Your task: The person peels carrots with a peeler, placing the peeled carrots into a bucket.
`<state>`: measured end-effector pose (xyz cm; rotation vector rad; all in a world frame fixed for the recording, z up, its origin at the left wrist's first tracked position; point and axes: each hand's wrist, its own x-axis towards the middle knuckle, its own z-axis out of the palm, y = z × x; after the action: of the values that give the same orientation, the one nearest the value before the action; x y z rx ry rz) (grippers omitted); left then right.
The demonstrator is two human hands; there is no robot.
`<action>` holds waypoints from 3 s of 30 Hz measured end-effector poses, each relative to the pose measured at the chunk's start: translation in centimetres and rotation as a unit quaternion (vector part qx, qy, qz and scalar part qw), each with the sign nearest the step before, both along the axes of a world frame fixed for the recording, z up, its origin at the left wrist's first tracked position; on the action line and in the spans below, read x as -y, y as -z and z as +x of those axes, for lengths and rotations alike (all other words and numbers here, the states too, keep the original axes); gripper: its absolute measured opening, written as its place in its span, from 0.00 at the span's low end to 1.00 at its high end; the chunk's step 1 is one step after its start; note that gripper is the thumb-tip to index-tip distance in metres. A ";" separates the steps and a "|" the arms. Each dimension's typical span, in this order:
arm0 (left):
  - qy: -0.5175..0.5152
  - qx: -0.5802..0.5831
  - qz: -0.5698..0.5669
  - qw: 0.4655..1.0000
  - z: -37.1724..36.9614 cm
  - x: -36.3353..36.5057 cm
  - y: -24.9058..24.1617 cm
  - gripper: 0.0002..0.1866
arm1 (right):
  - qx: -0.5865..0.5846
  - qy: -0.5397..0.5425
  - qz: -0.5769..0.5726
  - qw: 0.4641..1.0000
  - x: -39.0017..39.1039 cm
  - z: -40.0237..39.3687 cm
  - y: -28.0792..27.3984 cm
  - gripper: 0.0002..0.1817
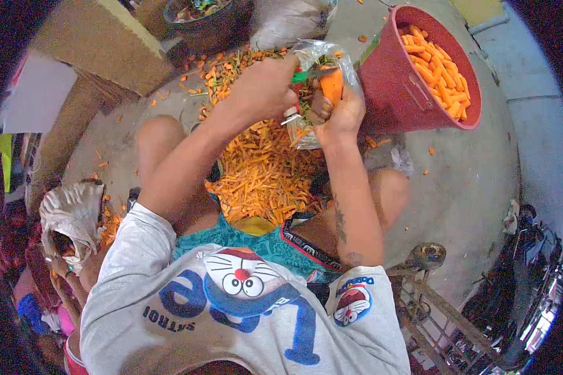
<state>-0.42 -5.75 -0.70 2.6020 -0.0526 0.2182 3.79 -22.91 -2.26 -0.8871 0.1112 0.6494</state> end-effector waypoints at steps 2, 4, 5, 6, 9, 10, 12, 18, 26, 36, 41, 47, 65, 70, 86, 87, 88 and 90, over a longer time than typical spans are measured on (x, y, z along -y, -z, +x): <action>0.024 -0.004 -0.010 1.000 -0.4 0.6 -0.8 0.17 | -0.009 0.033 -0.026 0.999 -0.8 -0.9 -0.7 0.18; 0.019 0.011 -0.014 1.000 0.6 0.1 1.1 0.16 | -0.017 0.064 -0.054 0.996 -0.8 -1.0 -0.9 0.19; 0.016 0.024 -0.017 0.999 1.2 -0.4 2.5 0.15 | 0.004 0.051 -0.049 0.998 -0.6 -0.9 -0.7 0.19; 0.013 0.024 -0.016 1.000 2.0 -1.5 4.0 0.15 | 0.027 0.036 -0.042 0.998 -0.6 -0.9 -0.6 0.19; -0.024 -0.148 0.006 0.989 4.2 -3.5 4.9 0.15 | 0.131 0.138 -0.157 0.969 -1.4 -1.5 -0.4 0.20; -0.023 -0.117 -0.021 0.993 3.7 -2.9 3.5 0.15 | 0.177 0.140 -0.162 0.961 -0.9 -1.0 0.2 0.20; -0.012 -0.078 -0.056 0.995 2.7 -1.4 1.2 0.15 | 0.191 0.143 -0.200 0.950 0.0 -0.6 0.2 0.20; 0.071 -0.020 -0.042 0.996 1.5 -0.6 0.7 0.14 | 0.530 0.155 -0.402 0.730 1.5 2.2 5.8 0.18; 0.030 -0.076 -0.039 0.996 2.6 -0.6 1.2 0.15 | 0.539 0.232 -0.412 0.697 1.2 2.6 7.3 0.13; 0.083 -0.073 0.030 0.993 2.3 -6.8 -1.1 0.18 | 0.185 0.288 -0.026 0.939 9.6 11.5 -0.6 0.29; 0.047 0.011 -0.002 0.999 3.2 -10.1 -5.3 0.15 | 0.172 0.197 -0.071 0.962 6.1 13.3 -1.4 0.23; -0.032 -0.008 0.012 0.999 4.3 -12.4 1.4 0.12 | 0.479 -0.416 -0.645 0.426 2.5 19.2 20.4 0.24; -0.094 0.011 -0.017 0.995 4.2 -16.4 0.1 0.13 | 0.245 -0.055 -0.693 0.676 1.0 10.2 25.9 0.20; -0.056 0.022 -0.048 0.997 2.9 -14.3 -1.1 0.11 | 0.580 -0.236 -0.684 0.373 3.2 10.3 24.2 0.29; -0.045 -0.004 -0.026 0.999 3.1 -14.8 -1.1 0.12 | 0.568 -0.193 -0.698 0.392 3.8 8.7 28.7 0.26; -0.041 0.012 -0.026 0.999 2.9 -14.8 -1.1 0.12 | 0.568 -0.192 -0.698 0.392 3.4 7.8 28.5 0.26; -0.036 0.028 -0.026 0.999 2.8 -14.7 -1.1 0.12 | 0.533 -0.081 -0.682 0.494 2.2 6.2 28.4 0.23; -0.038 0.018 -0.030 0.999 2.5 -14.3 -1.3 0.12 | 0.408 0.086 -0.629 0.656 -0.8 3.8 27.3 0.17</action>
<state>2.04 8.52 0.64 2.5424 0.0397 0.2887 7.63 -22.10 -29.56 -2.4263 -0.2145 -0.1979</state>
